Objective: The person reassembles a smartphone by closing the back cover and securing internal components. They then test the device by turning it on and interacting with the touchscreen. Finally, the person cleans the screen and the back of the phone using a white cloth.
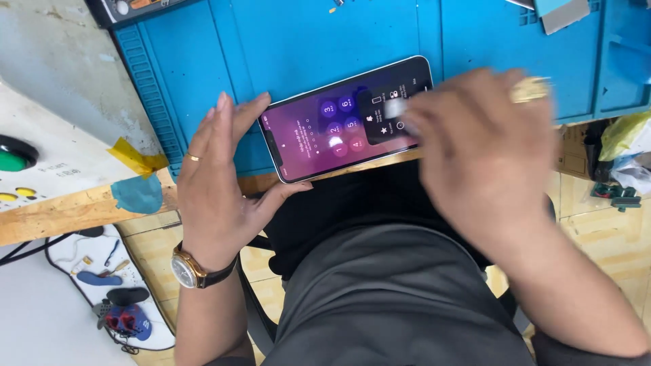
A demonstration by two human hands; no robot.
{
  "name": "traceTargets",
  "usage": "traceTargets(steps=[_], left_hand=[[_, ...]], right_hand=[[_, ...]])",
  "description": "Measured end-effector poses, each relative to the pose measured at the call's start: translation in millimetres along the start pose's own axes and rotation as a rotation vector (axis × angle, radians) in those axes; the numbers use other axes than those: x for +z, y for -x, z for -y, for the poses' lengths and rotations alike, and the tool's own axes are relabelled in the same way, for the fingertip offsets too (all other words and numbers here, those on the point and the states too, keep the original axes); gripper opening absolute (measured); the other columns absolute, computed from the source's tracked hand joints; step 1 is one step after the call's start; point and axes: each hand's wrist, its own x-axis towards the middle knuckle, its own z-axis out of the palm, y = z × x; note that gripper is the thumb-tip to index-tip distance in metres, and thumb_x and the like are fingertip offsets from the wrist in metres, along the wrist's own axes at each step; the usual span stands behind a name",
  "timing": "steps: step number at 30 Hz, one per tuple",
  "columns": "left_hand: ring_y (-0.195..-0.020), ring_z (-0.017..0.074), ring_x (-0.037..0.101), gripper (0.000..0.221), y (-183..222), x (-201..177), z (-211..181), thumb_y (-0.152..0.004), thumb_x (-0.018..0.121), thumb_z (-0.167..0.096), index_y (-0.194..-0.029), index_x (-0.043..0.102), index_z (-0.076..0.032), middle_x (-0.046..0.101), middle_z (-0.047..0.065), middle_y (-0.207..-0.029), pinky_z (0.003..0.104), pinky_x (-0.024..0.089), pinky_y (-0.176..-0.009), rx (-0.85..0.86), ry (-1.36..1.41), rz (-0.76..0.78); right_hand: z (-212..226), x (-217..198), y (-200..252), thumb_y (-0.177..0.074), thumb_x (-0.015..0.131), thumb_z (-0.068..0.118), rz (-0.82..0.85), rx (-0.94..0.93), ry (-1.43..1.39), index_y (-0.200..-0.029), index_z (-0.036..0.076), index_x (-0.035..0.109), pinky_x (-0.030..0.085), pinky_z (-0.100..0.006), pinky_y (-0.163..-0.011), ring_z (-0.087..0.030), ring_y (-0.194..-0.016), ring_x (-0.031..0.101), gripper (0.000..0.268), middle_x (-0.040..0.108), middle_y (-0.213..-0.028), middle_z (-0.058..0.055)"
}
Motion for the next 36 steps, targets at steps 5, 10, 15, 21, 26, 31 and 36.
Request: traceTargets(steps=[5,10,15,21,26,31,36], left_hand=[[-0.138,0.0288,0.018,0.113,10,4,-4,-0.066,0.065,-0.069,-0.138,-0.002,-0.014,0.014,0.011,-0.145,0.043,0.026,-0.117,0.006,-0.073,0.001],[-0.106,0.0238,0.047,0.03,35,18,-55,-0.092,0.039,-0.024,-0.119,0.029,-0.016,0.054,0.008,-0.11,0.049,0.035,-0.093,0.365,-0.14,-0.271],[-0.079,0.0114,0.047,0.03,42,18,-80,-0.087,0.04,-0.024,-0.116,0.034,-0.021,0.049,0.0,-0.087,0.031,0.049,-0.066,0.405,-0.236,-0.337],[-0.051,0.0117,0.027,0.033,43,27,-75,-0.088,0.047,-0.016,-0.119,0.042,-0.027,0.028,-0.004,-0.06,0.024,0.025,-0.044,0.354,-0.112,-0.145],[-0.044,0.0077,0.023,0.031,29,43,-61,-0.086,0.051,-0.009,-0.113,0.052,-0.024,0.026,-0.008,-0.053,0.02,0.021,-0.04,0.379,0.018,-0.13],[-0.046,0.006,0.041,0.022,22,46,-43,-0.084,0.064,-0.031,-0.098,0.057,-0.016,0.046,-0.006,-0.057,0.017,0.032,-0.04,0.376,0.082,-0.212],[-0.044,0.0066,0.036,0.019,14,54,-49,-0.085,0.055,-0.019,-0.104,0.054,-0.017,0.042,-0.007,-0.055,0.018,0.028,-0.039,0.389,0.06,-0.268]], right_hand=[[-6,-36,32,-0.094,0.046,0.002,0.104,0.168,-0.345,-0.093,-0.01,0.05,0.039,-0.041,-0.08,-0.035,-0.091,0.049,0.013,0.048,-0.095,-0.024],[38,-10,36,-0.076,0.052,0.012,0.295,0.031,-1.033,-0.075,0.008,0.058,0.045,-0.024,-0.061,-0.017,-0.062,0.057,0.008,0.058,-0.076,-0.006],[47,3,42,-0.081,0.043,0.008,0.357,-0.131,-1.03,-0.071,0.009,0.056,0.041,-0.026,-0.051,-0.015,-0.052,0.047,0.016,0.049,-0.061,0.0],[28,10,52,-0.08,0.044,0.01,0.636,-0.082,-1.066,-0.084,0.014,0.058,0.044,-0.025,-0.053,-0.014,-0.055,0.055,0.015,0.06,-0.074,0.004],[6,19,58,-0.079,0.045,0.005,0.58,-0.073,-0.98,-0.078,0.007,0.056,0.043,-0.023,-0.045,-0.012,-0.051,0.054,0.011,0.055,-0.065,0.001],[-23,20,59,-0.068,0.06,0.011,0.441,0.139,-0.915,-0.069,0.006,0.056,0.041,-0.019,-0.047,-0.011,-0.046,0.053,0.006,0.059,-0.06,-0.002],[-2,27,47,-0.072,0.055,0.011,0.363,0.105,-1.103,-0.074,0.003,0.059,0.045,-0.019,-0.049,-0.013,-0.054,0.056,0.009,0.057,-0.07,-0.007]])
